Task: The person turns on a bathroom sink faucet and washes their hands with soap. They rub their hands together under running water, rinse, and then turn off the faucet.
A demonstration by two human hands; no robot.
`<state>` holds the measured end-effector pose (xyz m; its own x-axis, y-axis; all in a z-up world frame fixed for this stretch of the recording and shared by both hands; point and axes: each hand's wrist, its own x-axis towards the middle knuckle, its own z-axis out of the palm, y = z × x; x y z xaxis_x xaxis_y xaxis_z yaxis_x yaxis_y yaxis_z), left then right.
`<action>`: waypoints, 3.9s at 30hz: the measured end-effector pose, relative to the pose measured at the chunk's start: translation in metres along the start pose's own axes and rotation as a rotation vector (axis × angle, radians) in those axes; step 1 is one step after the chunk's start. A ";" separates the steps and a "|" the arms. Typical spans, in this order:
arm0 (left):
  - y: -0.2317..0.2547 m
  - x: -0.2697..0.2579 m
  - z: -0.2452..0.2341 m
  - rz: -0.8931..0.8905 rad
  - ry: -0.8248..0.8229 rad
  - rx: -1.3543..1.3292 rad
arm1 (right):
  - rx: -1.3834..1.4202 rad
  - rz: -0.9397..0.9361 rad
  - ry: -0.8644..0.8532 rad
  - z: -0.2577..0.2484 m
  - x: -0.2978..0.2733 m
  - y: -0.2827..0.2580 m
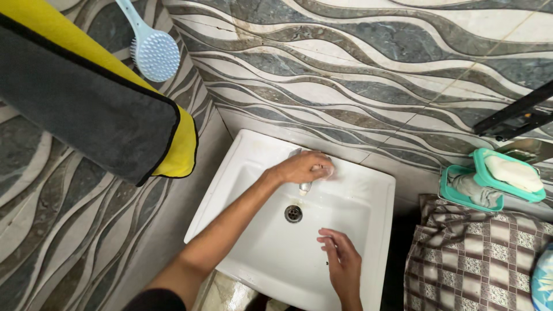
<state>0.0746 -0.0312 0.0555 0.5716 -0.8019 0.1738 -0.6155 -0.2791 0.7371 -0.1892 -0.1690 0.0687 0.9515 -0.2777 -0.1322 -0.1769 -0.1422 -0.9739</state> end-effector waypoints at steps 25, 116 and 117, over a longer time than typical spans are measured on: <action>0.096 -0.077 0.027 -0.254 0.648 -0.205 | 1.116 0.189 0.029 0.073 0.110 0.071; 0.041 -0.030 0.046 -0.688 0.409 -0.477 | -0.242 -0.623 0.333 0.065 0.172 0.027; 0.044 -0.032 0.043 -0.706 0.392 -0.502 | -0.119 -0.572 0.280 0.061 0.170 0.019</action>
<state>0.0060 -0.0408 0.0548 0.9200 -0.2748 -0.2794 0.1946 -0.2985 0.9344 -0.0151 -0.1606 0.0167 0.8048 -0.3617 0.4706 0.2971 -0.4409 -0.8470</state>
